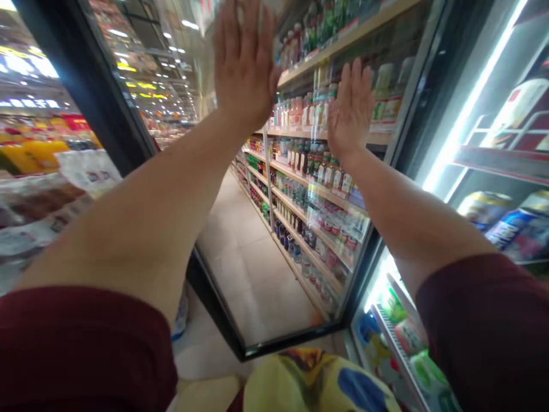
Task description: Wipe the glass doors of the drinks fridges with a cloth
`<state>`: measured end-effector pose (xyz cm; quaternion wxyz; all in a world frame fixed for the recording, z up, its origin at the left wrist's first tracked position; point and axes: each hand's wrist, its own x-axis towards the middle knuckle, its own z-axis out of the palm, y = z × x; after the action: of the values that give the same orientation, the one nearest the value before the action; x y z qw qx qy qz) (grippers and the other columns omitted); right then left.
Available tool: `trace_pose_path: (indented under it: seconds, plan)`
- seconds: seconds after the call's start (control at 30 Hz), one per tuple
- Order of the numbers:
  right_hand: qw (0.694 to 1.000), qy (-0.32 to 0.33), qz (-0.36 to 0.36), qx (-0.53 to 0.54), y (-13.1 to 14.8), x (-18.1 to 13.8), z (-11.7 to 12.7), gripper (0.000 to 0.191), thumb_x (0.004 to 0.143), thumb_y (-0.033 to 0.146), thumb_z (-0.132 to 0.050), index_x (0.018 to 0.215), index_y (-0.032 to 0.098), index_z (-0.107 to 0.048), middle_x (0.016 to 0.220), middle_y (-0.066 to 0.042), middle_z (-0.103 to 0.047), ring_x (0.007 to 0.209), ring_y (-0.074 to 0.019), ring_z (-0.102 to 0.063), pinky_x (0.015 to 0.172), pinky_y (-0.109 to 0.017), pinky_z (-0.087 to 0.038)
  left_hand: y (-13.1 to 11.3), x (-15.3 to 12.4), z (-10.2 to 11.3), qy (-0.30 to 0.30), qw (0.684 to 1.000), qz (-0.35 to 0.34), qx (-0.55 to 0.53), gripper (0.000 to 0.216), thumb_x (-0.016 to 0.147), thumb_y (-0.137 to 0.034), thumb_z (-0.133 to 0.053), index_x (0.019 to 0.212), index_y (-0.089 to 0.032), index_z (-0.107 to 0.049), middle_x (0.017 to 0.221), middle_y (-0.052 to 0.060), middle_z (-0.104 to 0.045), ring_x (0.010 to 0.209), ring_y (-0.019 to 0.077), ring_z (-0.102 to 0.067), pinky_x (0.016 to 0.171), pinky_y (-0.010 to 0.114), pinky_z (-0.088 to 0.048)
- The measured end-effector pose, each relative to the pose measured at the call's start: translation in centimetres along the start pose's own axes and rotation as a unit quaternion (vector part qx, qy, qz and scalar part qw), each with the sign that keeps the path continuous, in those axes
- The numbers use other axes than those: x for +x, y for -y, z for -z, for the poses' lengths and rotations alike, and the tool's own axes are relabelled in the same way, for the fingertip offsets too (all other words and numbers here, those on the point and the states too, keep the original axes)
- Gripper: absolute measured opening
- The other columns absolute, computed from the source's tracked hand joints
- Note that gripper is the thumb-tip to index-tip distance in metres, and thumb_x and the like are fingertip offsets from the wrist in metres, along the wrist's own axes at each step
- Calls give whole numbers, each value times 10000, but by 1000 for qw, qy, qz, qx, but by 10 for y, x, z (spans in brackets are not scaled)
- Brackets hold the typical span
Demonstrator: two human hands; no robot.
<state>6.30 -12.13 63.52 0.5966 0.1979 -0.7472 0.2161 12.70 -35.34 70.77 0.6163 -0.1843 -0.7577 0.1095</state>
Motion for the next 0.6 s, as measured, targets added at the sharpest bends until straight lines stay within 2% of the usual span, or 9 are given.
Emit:
trace_pose_path:
  seconds: [0.1,0.17,0.2,0.27,0.33,0.4,0.43,0.5,0.6]
  plan:
    - [1000,19,-16,-2,0,2,5,768,1035,570,-89,1693,190,-202,1777,-8,-153,1660,-215,-77,1360,-514,-94,-13,-7,6,133,976,-169,-38,651,1078,-466,-356,1679,-247,-236,1779,-20,-120,1658,254,-12,1378,590,-69]
    - [999,32,-34,3,-1,6,4,792,1009,640,-57,1698,271,-184,1777,61,-126,1662,-183,-55,1368,-489,-78,-8,-9,15,163,964,-208,-37,642,1088,-485,-314,1681,-247,-247,1778,-22,-123,1657,248,-32,1384,550,-73]
    - [999,34,-40,10,-2,7,3,806,990,694,-30,1694,329,-174,1771,107,-120,1660,-168,-42,1370,-483,-77,-1,-7,21,145,971,-186,-29,651,1088,-492,-307,1688,-249,-232,1779,-23,-116,1657,260,-32,1384,547,-62]
    - [998,27,-47,27,-5,9,-2,865,942,802,19,1683,394,-162,1760,161,-120,1654,-164,-17,1370,-497,-75,15,-2,33,82,993,-82,-7,681,1080,-500,-323,1703,-259,-192,1782,-29,-105,1655,304,-33,1379,561,-33]
    - [998,5,-48,45,-6,9,-8,936,924,840,44,1685,343,-178,1766,128,-121,1645,-188,-5,1362,-536,-59,24,1,42,15,999,45,21,697,1072,-500,-336,1709,-262,-186,1778,-26,-133,1653,327,-44,1381,547,-14]
    - [997,-17,-41,63,-6,7,-13,936,950,820,18,1690,283,-184,1772,82,-124,1641,-209,-4,1351,-572,-37,17,-3,47,7,995,93,40,704,1074,-505,-333,1707,-224,-208,1775,14,-151,1649,352,-47,1377,555,-13]
    - [996,-27,-38,70,-5,6,-15,908,965,805,-4,1692,290,-179,1770,84,-130,1643,-207,-3,1350,-574,-32,9,-8,47,33,996,70,37,697,1076,-508,-329,1701,-214,-233,1777,26,-146,1647,360,-38,1373,575,-14]
    - [995,-40,-37,79,-3,4,-15,844,976,786,-36,1691,358,-171,1756,125,-170,1653,-191,28,1355,-561,-42,-10,-19,45,125,991,-42,8,654,1079,-519,-321,1677,-254,-304,1775,-8,-148,1649,339,-11,1366,602,-22]
    - [996,-46,-39,65,3,1,-9,801,998,740,-43,1693,367,-182,1750,116,-210,1664,-197,20,1354,-573,-80,-21,-25,43,219,957,-187,-41,611,1085,-521,-288,1650,-290,-329,1763,-70,-162,1655,256,-3,1371,586,-37]
